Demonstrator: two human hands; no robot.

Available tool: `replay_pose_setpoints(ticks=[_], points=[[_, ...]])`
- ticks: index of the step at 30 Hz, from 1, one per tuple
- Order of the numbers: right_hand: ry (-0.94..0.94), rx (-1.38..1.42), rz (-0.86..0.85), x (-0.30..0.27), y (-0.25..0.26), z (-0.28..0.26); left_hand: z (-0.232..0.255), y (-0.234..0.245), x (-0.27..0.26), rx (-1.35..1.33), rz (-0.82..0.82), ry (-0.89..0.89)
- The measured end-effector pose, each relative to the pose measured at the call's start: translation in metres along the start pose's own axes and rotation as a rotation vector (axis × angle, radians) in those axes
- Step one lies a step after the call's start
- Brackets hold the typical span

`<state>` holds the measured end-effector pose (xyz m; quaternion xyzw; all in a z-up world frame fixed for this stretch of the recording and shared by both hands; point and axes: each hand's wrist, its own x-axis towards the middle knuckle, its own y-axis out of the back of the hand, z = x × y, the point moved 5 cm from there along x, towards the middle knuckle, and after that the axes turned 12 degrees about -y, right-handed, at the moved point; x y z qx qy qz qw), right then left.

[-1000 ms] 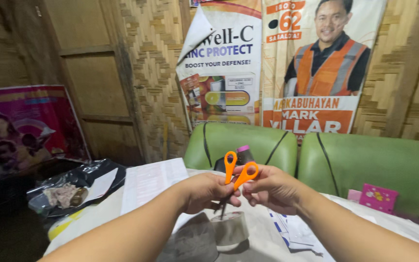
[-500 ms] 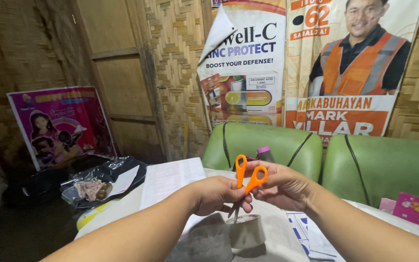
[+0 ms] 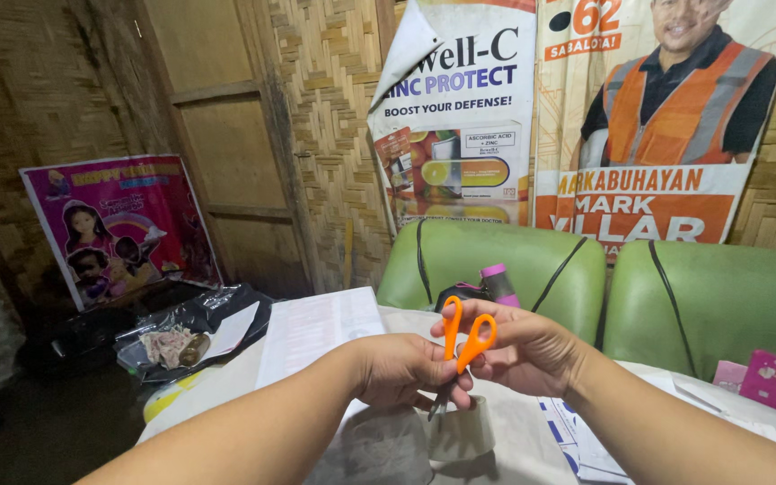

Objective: The person wraps a rectangular box with white paper, folds the edges, and secures them with clear packing tape. They use orange-handled scissors to cut the tape and repeatedly rotate the box to tape multiple sides.

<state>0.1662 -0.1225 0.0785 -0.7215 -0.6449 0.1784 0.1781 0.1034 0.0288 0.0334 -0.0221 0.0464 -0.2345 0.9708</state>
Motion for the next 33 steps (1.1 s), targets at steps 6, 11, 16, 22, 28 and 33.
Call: replay_pose_setpoints(ticks=[6,11,16,22,28,33], points=[[-0.031,-0.094,0.041,0.004,0.01,0.0,-0.01,0.009,0.008,0.116,-0.013,0.026],[-0.067,-0.238,0.132,0.013,0.02,0.0,-0.014,0.046,0.025,0.665,0.209,0.08],[-0.088,-0.323,0.208,0.015,0.023,0.005,-0.018,0.065,0.031,1.116,0.122,0.027],[-0.118,-0.408,0.144,0.023,0.02,0.001,-0.044,0.056,0.068,1.003,-0.088,0.036],[-0.075,-0.411,0.126,0.019,0.021,-0.005,-0.059,0.082,0.088,0.849,-0.13,0.249],[-0.12,-0.416,0.161,0.019,0.026,0.005,-0.04,0.099,0.093,1.154,-0.004,0.02]])
